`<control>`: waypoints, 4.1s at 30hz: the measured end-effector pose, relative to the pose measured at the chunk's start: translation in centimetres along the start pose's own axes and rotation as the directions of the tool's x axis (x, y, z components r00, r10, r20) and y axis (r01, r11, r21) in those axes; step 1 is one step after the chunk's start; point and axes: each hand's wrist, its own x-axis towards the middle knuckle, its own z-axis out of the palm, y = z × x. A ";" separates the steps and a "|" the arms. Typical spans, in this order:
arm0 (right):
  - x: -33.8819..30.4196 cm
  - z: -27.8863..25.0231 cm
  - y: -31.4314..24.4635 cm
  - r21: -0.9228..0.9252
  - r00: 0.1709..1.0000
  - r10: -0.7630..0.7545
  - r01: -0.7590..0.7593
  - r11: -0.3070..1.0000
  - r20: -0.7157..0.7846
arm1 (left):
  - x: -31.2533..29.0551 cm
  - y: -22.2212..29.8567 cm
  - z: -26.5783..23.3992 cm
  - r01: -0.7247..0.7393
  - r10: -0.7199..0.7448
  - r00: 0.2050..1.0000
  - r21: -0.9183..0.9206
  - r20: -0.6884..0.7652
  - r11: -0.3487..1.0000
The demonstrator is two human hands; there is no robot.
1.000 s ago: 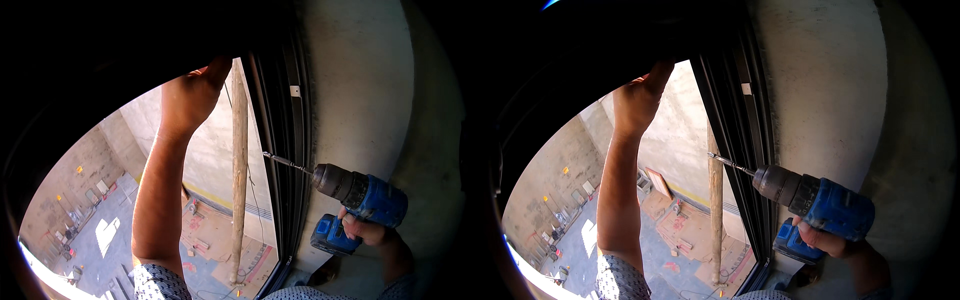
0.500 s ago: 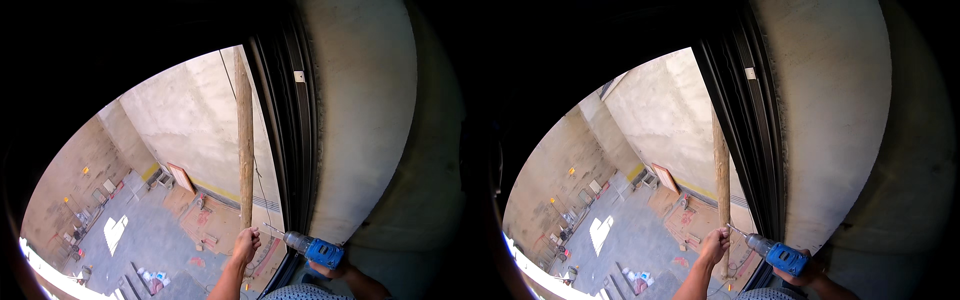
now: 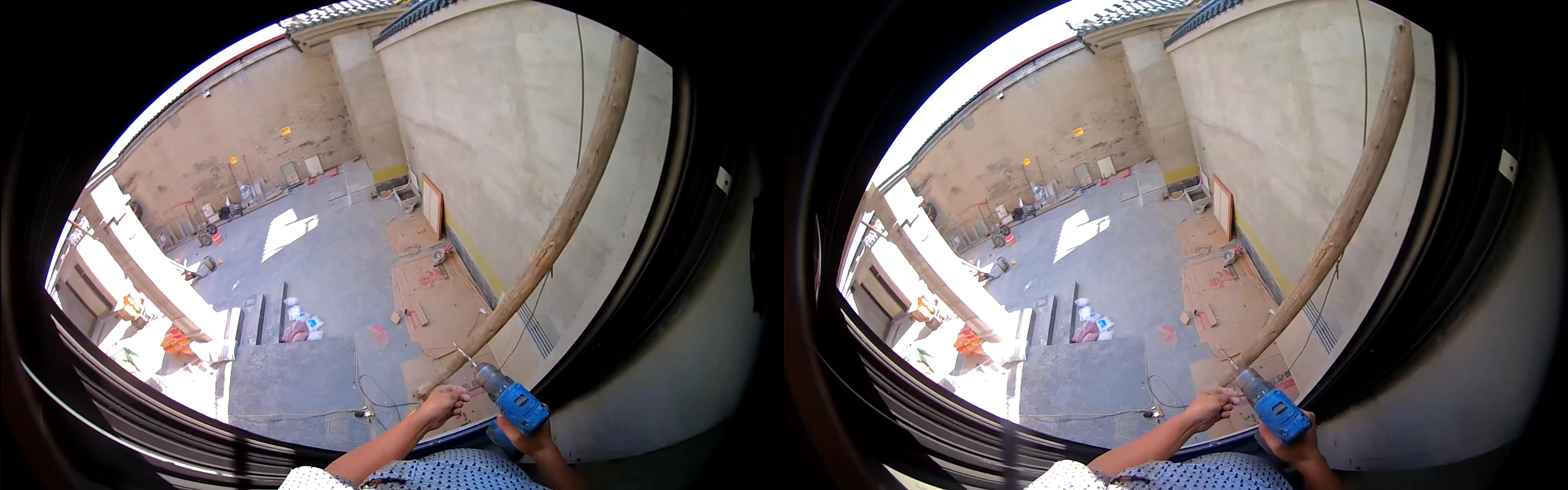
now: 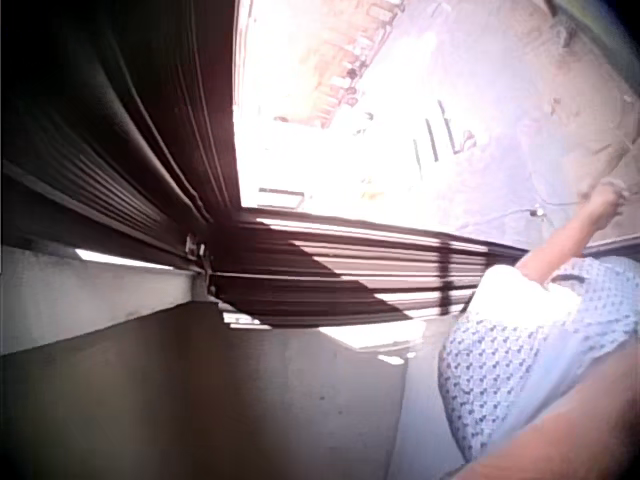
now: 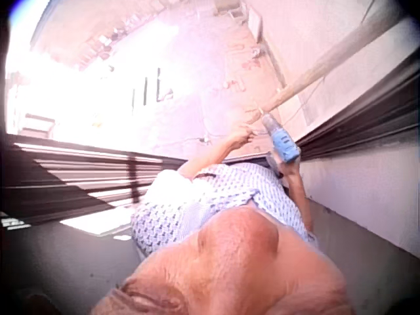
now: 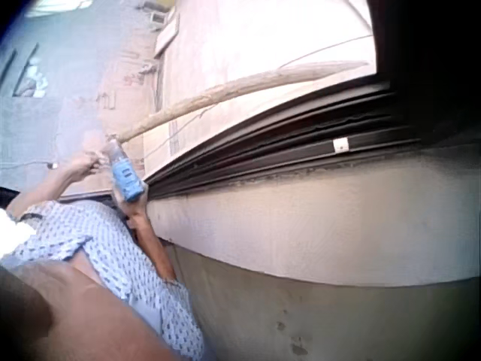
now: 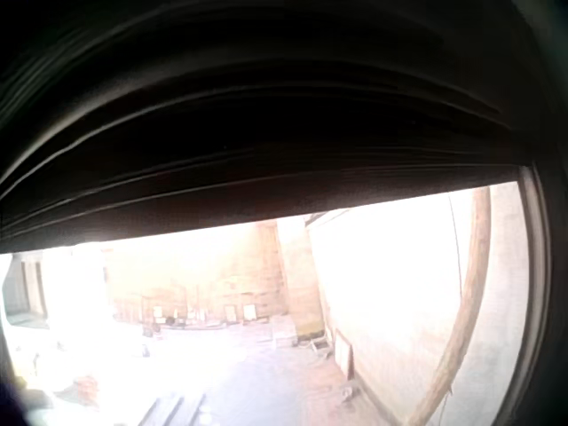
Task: The person uses a power drill to drive screws into the metal track of a window frame, handling screws by hand to place them in the track before securing them with the tool.
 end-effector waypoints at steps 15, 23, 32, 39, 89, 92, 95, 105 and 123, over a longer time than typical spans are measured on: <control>7.9 3.6 5.7 0.189 0.900 0.120 -0.216 0.958 0.420 | -5.3 -6.4 -3.9 -0.319 0.226 0.943 -0.467 -0.245 0.825; 7.4 6.7 6.4 0.204 0.869 0.056 -0.177 0.963 0.491 | -8.4 -6.0 -5.4 -0.372 0.280 0.925 -0.467 -0.255 0.802; 5.4 13.0 3.3 0.218 0.795 0.140 -0.325 0.920 0.591 | -12.8 -6.6 -9.8 -0.493 0.416 0.870 -0.470 -0.265 0.732; 5.0 16.4 -0.5 0.080 0.696 0.086 -0.202 0.976 0.713 | -16.8 -7.3 -11.3 -0.551 0.461 0.834 -0.493 -0.302 0.674; 7.2 15.5 -5.8 0.332 0.314 -0.372 0.175 0.927 0.873 | -24.5 -11.4 -7.4 -0.800 0.385 0.599 -0.549 -0.702 0.242; 7.3 14.9 -8.1 0.417 0.369 -0.417 0.083 0.905 0.831 | -24.9 -10.3 -7.4 -0.808 0.368 0.588 -0.549 -0.721 0.215; 7.9 14.4 -7.5 0.447 0.254 -0.505 0.254 0.858 0.825 | -25.6 -8.5 -6.6 -0.824 0.379 0.563 -0.536 -0.734 0.185; 8.9 14.3 -4.9 0.558 0.167 -0.608 0.265 0.786 0.776 | -26.0 -4.7 -4.9 -0.837 0.483 0.488 -0.547 -0.727 0.023; 9.7 12.6 -5.5 0.547 0.118 -0.618 0.356 0.757 0.778 | -26.6 -3.3 -2.2 -0.900 0.508 0.374 -0.436 -0.776 -0.004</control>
